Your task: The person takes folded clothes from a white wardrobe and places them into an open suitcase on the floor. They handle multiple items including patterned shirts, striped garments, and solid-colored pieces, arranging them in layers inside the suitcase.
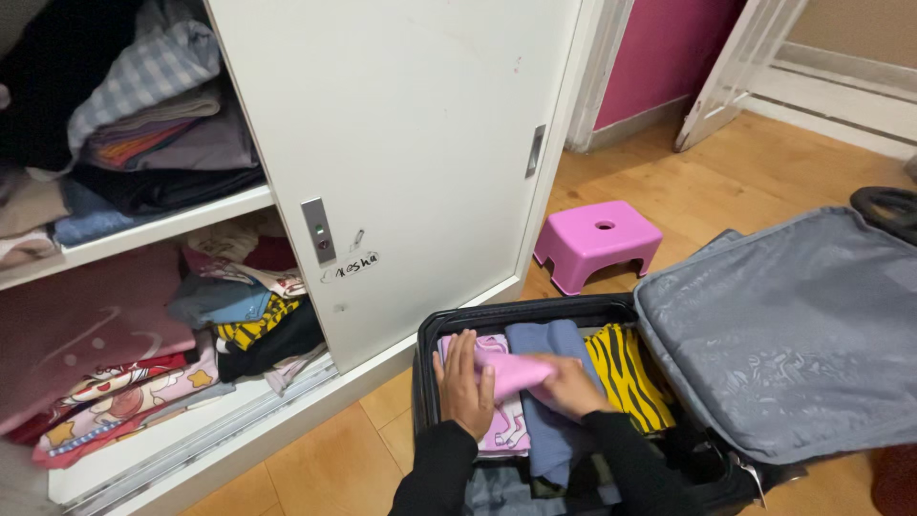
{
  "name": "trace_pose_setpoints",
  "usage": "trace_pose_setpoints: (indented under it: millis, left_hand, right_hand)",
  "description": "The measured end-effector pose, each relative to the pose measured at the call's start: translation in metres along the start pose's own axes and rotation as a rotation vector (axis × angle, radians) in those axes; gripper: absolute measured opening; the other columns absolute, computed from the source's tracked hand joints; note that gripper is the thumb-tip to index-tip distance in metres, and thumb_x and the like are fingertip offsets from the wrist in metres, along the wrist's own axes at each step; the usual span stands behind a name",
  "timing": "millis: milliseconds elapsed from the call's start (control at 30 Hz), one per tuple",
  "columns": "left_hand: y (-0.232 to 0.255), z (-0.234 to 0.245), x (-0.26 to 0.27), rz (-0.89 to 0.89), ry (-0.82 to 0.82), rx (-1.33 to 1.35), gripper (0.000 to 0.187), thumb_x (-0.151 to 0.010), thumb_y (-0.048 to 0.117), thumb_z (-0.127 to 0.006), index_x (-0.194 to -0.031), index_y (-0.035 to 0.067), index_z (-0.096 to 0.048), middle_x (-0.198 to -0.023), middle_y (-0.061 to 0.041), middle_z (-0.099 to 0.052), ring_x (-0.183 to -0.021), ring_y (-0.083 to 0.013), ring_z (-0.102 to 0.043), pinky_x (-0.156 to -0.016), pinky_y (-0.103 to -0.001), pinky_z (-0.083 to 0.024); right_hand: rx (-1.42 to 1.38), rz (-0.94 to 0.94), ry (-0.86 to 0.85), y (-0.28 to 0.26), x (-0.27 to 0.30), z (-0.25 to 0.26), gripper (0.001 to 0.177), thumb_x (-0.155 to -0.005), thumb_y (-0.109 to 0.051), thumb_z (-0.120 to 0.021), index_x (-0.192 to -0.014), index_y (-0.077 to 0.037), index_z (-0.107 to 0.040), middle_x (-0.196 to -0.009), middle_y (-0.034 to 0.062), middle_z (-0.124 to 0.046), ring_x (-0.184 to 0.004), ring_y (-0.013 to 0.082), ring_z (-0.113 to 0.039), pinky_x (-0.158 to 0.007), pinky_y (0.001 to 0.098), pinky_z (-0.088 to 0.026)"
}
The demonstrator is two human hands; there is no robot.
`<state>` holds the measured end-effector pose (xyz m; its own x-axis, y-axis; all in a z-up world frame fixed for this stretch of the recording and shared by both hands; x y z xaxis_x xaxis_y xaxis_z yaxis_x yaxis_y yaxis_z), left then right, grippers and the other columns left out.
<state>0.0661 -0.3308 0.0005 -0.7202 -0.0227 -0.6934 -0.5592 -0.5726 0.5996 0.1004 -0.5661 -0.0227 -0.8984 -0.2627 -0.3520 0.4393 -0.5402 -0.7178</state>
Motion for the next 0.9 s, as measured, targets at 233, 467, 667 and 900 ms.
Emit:
trace_pose_setpoints:
  millis: [233,467,667,900]
  left_hand:
    - [-0.001,0.0,0.0,-0.006,-0.018,0.008,0.058,-0.099,0.031,-0.05,-0.148,0.0,-0.044,-0.15,-0.022,-0.05,-0.145,-0.042,-0.039,-0.12,-0.061,-0.017]
    - [0.001,0.0,-0.003,0.016,-0.048,0.072,0.051,-0.101,0.03,-0.049,-0.142,-0.001,-0.051,-0.141,-0.024,-0.056,-0.138,-0.0435,-0.047,-0.116,-0.051,-0.033]
    - [0.007,0.005,-0.004,0.007,-0.081,0.094,0.05,-0.101,0.029,-0.047,-0.139,-0.003,-0.053,-0.139,-0.026,-0.058,-0.135,-0.0468,-0.048,-0.114,-0.052,-0.035]
    - [0.007,0.002,-0.009,0.042,-0.1,0.114,0.048,-0.102,0.029,-0.047,-0.137,-0.003,-0.054,-0.137,-0.027,-0.058,-0.133,-0.0471,-0.05,-0.113,-0.051,-0.037]
  right_hand:
    - [-0.806,-0.786,0.502,0.02,0.016,0.105,0.018,-0.078,-0.003,-0.059,-0.094,0.004,-0.063,-0.078,0.0125,-0.063,-0.066,0.0261,-0.062,-0.065,0.0451,-0.054]
    - [0.857,-0.363,0.835,-0.056,0.023,0.122,0.073,-0.083,-0.007,-0.057,-0.154,0.004,-0.048,-0.118,0.0342,-0.066,-0.101,0.049,-0.064,-0.085,0.0551,-0.053]
    - [1.231,-0.541,0.333,0.047,-0.006,0.016,0.063,-0.09,-0.019,-0.052,-0.151,-0.02,-0.037,-0.155,0.0319,-0.04,-0.129,0.0529,-0.054,-0.082,0.0608,-0.056]
    - [0.961,-0.88,0.335,0.116,-0.018,0.0,0.065,-0.097,-0.017,-0.046,-0.16,-0.011,-0.032,-0.152,0.0471,-0.035,-0.103,0.0556,-0.069,-0.075,0.0638,-0.058]
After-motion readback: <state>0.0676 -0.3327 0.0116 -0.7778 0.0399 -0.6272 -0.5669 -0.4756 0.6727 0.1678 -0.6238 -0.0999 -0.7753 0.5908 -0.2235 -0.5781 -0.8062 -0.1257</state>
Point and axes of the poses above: each hand's wrist, its own x-axis away from the middle knuckle, its own z-axis out of the back of the hand, y = z × x, the point moved 1 cm from there along -x, towards the middle knuckle
